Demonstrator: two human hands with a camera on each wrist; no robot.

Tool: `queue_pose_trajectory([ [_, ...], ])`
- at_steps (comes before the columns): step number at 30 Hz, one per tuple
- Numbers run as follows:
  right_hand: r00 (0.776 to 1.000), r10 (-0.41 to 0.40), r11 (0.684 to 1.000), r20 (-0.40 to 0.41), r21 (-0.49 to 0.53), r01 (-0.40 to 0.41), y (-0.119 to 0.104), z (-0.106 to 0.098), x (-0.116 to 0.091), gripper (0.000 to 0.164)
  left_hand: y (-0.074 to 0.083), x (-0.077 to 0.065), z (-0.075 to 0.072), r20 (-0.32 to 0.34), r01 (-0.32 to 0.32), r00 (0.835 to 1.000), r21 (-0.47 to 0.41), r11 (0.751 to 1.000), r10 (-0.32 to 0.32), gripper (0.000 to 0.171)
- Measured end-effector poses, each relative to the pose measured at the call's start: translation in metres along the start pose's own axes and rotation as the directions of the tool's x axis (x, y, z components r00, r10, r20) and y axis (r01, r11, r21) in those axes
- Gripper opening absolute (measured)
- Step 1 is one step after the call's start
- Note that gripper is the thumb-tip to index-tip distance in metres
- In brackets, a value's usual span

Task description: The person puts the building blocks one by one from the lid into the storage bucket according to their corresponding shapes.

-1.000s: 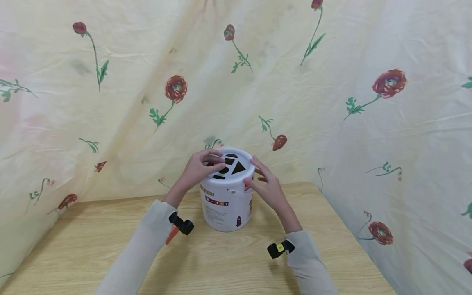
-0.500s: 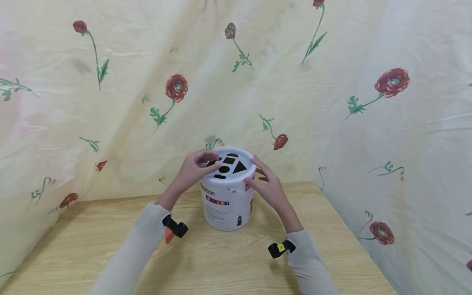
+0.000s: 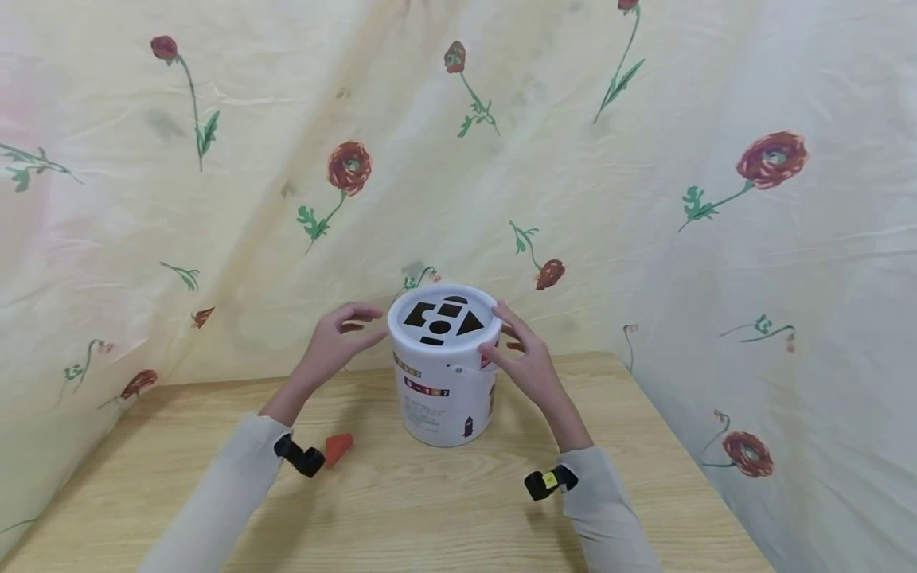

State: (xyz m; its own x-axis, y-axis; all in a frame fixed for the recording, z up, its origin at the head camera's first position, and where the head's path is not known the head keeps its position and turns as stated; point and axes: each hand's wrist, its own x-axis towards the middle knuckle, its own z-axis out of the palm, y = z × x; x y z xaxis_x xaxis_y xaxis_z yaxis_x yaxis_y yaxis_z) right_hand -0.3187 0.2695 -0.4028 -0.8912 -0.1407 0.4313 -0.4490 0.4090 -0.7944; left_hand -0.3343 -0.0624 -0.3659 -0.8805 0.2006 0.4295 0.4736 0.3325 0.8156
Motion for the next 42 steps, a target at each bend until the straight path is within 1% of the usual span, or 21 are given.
queue_pose_trajectory([
  [2,1.000,0.002,1.000,0.000,0.005,-0.002,0.000,-0.001,0.000,0.066,-0.010,-0.005,-0.006,0.002,0.007,1.000,0.026,1.000,-0.007,0.037],
  [4,1.000,0.005,1.000,0.002,0.010,-0.005,0.000,-0.002,-0.001,0.066,-0.020,-0.012,-0.013,0.019,0.023,1.000,0.055,0.998,-0.024,0.036],
  [8,1.000,0.008,1.000,0.006,0.018,-0.008,0.000,-0.003,-0.001,0.066,-0.040,-0.025,-0.025,0.087,0.050,0.995,0.082,0.995,-0.057,0.036],
  [13,1.000,0.002,1.000,0.010,0.018,-0.002,0.001,-0.004,-0.001,0.067,-0.062,-0.043,-0.041,0.186,0.088,0.977,0.110,0.990,-0.107,0.034],
  [16,1.000,0.005,1.000,0.009,0.021,-0.005,0.001,-0.004,-0.001,0.066,-0.073,-0.052,-0.049,0.240,0.093,0.963,0.139,0.986,-0.125,0.034],
  [20,1.000,0.003,1.000,0.006,0.012,-0.004,0.002,-0.004,0.000,0.066,-0.086,-0.064,-0.058,0.320,0.107,0.934,0.176,0.979,-0.160,0.036],
  [22,1.000,0.003,1.000,0.006,0.008,-0.003,0.002,-0.004,0.000,0.066,-0.092,-0.069,-0.061,0.367,0.117,0.912,0.190,0.975,-0.181,0.038],
  [25,1.000,0.006,1.000,0.007,0.013,-0.006,0.002,-0.003,-0.001,0.066,-0.100,-0.075,-0.062,0.430,0.107,0.883,0.207,0.973,-0.188,0.043],
  [27,1.000,0.009,1.000,0.009,0.019,-0.009,0.002,-0.003,-0.001,0.066,-0.104,-0.078,-0.062,0.471,0.095,0.863,0.203,0.975,-0.182,0.045],
  [29,1.000,0.009,1.000,0.011,0.023,-0.009,0.002,-0.003,-0.001,0.066,-0.107,-0.080,-0.060,0.499,0.093,0.848,0.192,0.977,-0.179,0.045],
  [32,1.000,0.009,1.000,0.012,0.020,-0.010,0.002,-0.003,-0.001,0.066,-0.107,-0.083,-0.059,0.531,0.131,0.823,0.167,0.977,-0.201,0.045],
  [35,1.000,0.010,1.000,0.013,0.016,-0.011,0.002,-0.003,0.000,0.067,-0.106,-0.085,-0.056,0.539,0.177,0.806,0.175,0.968,-0.245,0.043],
  [38,1.000,0.009,1.000,0.011,0.016,-0.009,0.002,-0.002,0.000,0.067,-0.108,-0.086,-0.053,0.543,0.195,0.795,0.195,0.961,-0.271,0.039],
  [42,1.000,0.007,1.000,0.010,0.014,-0.007,0.001,-0.002,0.000,0.067,-0.110,-0.088,-0.049,0.548,0.190,0.791,0.203,0.961,-0.272,0.035],
])
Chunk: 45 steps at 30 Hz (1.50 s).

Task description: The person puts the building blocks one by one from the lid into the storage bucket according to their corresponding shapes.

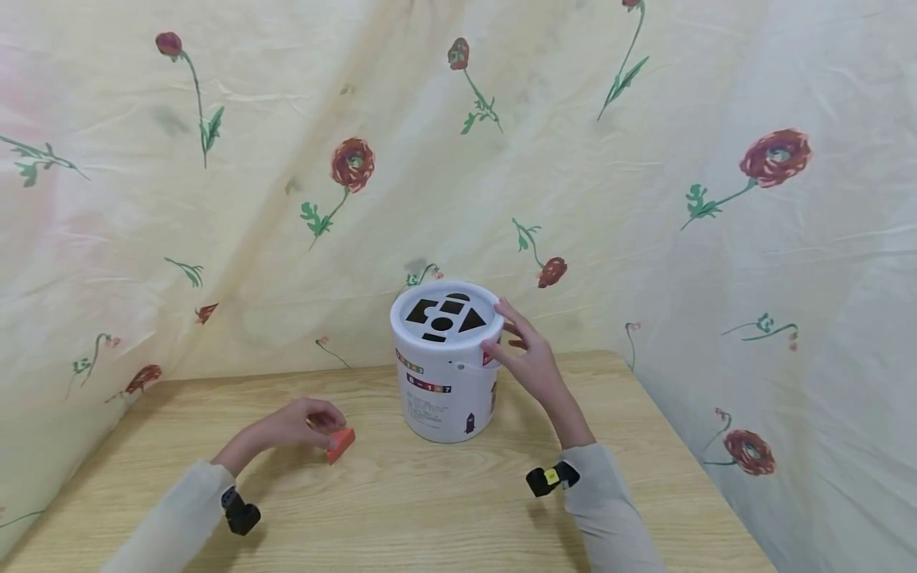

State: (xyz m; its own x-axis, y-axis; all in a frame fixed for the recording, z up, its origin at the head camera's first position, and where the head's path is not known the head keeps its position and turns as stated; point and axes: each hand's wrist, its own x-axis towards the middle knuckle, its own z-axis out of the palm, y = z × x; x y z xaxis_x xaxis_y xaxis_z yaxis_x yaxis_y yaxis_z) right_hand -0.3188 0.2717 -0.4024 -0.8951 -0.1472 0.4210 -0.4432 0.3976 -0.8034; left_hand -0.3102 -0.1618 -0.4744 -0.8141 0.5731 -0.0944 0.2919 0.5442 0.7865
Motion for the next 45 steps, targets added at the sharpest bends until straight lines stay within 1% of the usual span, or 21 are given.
queue_pose_trajectory([
  [7,1.000,0.000,1.000,-0.001,0.001,0.000,-0.001,0.000,0.000,0.067,0.002,0.003,0.008,0.011,-0.020,1.000,0.022,1.000,0.020,0.031],
  [11,1.000,0.003,1.000,0.005,0.013,-0.003,-0.002,0.000,0.000,0.067,0.004,0.002,0.004,0.010,-0.009,1.000,0.053,0.999,0.009,0.030],
  [15,1.000,0.007,1.000,0.004,0.015,-0.008,-0.003,0.000,-0.001,0.067,0.003,-0.001,-0.001,0.013,-0.020,1.000,0.072,0.997,0.019,0.029],
  [20,1.000,0.005,1.000,-0.002,0.009,-0.005,-0.003,-0.001,-0.001,0.067,0.001,-0.001,0.001,0.033,-0.024,0.999,0.050,0.998,0.022,0.027],
  [23,1.000,0.005,1.000,-0.001,0.004,-0.005,-0.002,-0.001,0.000,0.067,0.003,0.000,0.005,0.024,-0.005,1.000,0.046,0.999,0.004,0.026],
  [27,1.000,0.007,1.000,-0.001,-0.002,-0.007,-0.001,0.000,0.000,0.067,0.005,0.001,0.010,-0.001,0.017,1.000,0.061,0.998,-0.017,0.027],
  [31,1.000,0.014,1.000,-0.002,-0.005,-0.014,-0.001,0.001,0.000,0.068,0.005,0.003,0.013,-0.016,0.024,1.000,0.079,0.997,-0.023,0.027],
  [36,1.000,0.012,1.000,-0.004,-0.007,-0.012,-0.001,0.000,0.000,0.067,0.005,0.004,0.013,-0.018,0.044,0.999,0.058,0.997,-0.043,0.030],
  [41,1.000,0.005,1.000,-0.003,-0.004,-0.005,0.000,0.000,0.000,0.067,0.006,0.003,0.011,-0.023,0.054,0.998,0.056,0.997,-0.052,0.032],
  [45,1.000,0.004,1.000,0.002,0.001,-0.004,0.001,0.000,0.000,0.067,0.008,0.001,0.009,-0.038,0.048,0.998,0.054,0.997,-0.046,0.031],
])
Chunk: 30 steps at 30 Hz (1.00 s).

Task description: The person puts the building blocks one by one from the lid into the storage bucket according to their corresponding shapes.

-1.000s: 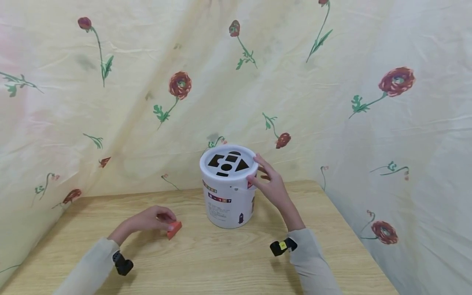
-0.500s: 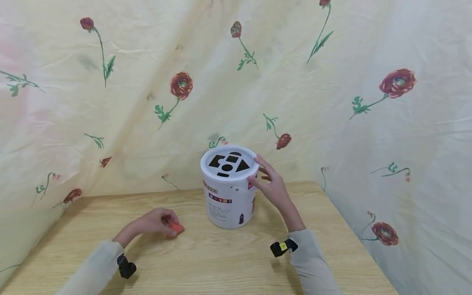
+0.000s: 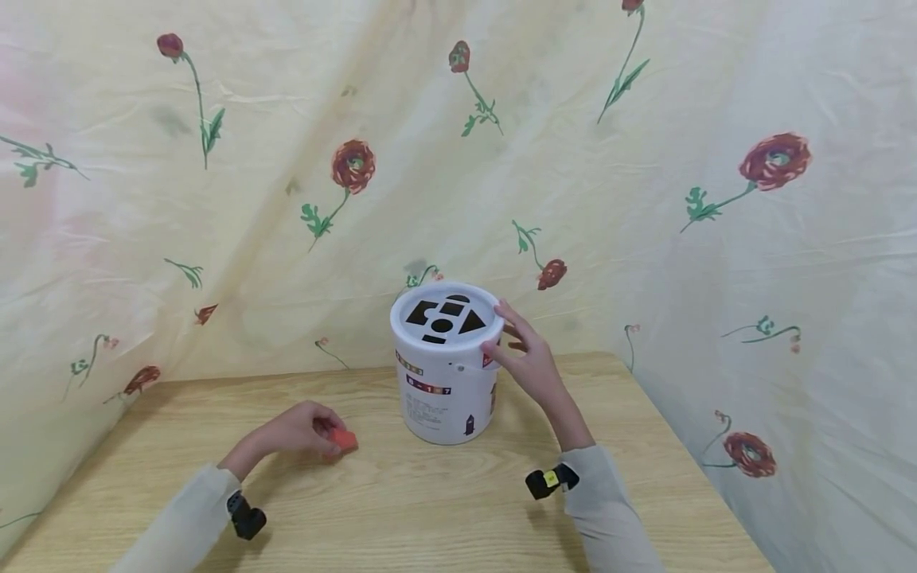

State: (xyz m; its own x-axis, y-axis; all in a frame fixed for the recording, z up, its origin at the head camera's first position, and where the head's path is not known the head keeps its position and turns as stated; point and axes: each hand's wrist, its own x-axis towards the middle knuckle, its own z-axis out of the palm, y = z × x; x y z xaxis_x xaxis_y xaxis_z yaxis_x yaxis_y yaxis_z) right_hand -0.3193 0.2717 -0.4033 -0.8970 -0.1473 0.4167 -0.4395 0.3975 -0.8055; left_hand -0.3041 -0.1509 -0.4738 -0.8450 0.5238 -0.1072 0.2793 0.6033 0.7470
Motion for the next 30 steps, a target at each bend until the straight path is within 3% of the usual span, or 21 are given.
queue_pose_trajectory([
  [10,1.000,0.000,1.000,-0.004,-0.007,0.000,0.000,0.000,-0.001,0.067,0.004,0.005,-0.015,-0.029,-0.072,0.997,0.050,0.996,0.073,0.031],
  [22,1.000,-0.013,0.999,0.013,0.037,0.013,-0.002,-0.003,0.000,0.065,0.025,0.008,-0.036,-0.040,-0.131,0.991,-0.007,0.991,0.131,0.034],
  [30,1.000,-0.003,1.000,0.010,-0.029,0.003,-0.006,-0.008,0.002,0.067,0.043,0.010,-0.046,-0.146,-0.145,0.978,0.027,0.989,0.147,0.035],
])
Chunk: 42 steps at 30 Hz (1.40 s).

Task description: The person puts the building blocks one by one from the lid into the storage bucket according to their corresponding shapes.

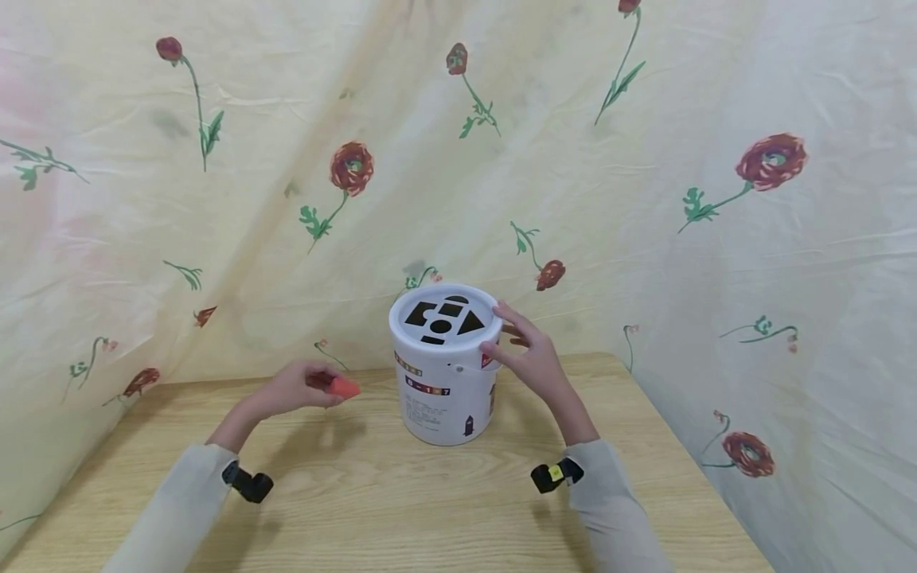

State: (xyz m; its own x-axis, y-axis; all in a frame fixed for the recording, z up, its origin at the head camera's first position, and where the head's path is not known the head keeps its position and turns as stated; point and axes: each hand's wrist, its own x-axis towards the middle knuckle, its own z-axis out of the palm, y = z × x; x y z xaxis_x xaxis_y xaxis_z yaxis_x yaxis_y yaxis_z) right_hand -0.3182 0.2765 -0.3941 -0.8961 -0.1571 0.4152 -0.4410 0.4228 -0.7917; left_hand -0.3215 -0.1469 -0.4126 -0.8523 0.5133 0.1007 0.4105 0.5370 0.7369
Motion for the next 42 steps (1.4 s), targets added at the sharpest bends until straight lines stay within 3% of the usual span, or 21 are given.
queue_pose_trajectory([
  [9,1.000,0.000,1.000,0.009,-0.003,0.000,-0.001,-0.001,0.000,0.068,0.028,0.009,-0.014,-0.142,0.003,0.990,0.008,1.000,-0.002,0.038],
  [14,1.000,0.003,1.000,0.001,-0.010,-0.003,-0.001,-0.001,0.000,0.068,0.051,0.017,-0.021,-0.249,-0.012,0.968,-0.023,1.000,0.006,0.036],
  [20,1.000,0.007,1.000,-0.004,0.002,-0.007,0.000,-0.001,0.000,0.067,0.080,0.032,-0.021,-0.332,-0.045,0.943,-0.047,0.998,0.027,0.041],
  [25,1.000,-0.001,1.000,0.001,0.018,0.001,0.000,0.000,0.000,0.068,0.101,0.049,-0.013,-0.371,-0.096,0.927,-0.065,0.993,0.065,0.040],
  [34,1.000,-0.005,0.999,0.000,0.034,0.005,0.002,0.000,-0.001,0.068,0.137,0.082,0.015,-0.372,-0.159,0.919,-0.042,0.986,0.132,0.040],
  [42,1.000,-0.016,0.999,0.000,0.038,0.016,0.002,0.001,0.000,0.066,0.155,0.106,0.041,-0.353,-0.142,0.924,0.037,0.989,0.146,0.041],
])
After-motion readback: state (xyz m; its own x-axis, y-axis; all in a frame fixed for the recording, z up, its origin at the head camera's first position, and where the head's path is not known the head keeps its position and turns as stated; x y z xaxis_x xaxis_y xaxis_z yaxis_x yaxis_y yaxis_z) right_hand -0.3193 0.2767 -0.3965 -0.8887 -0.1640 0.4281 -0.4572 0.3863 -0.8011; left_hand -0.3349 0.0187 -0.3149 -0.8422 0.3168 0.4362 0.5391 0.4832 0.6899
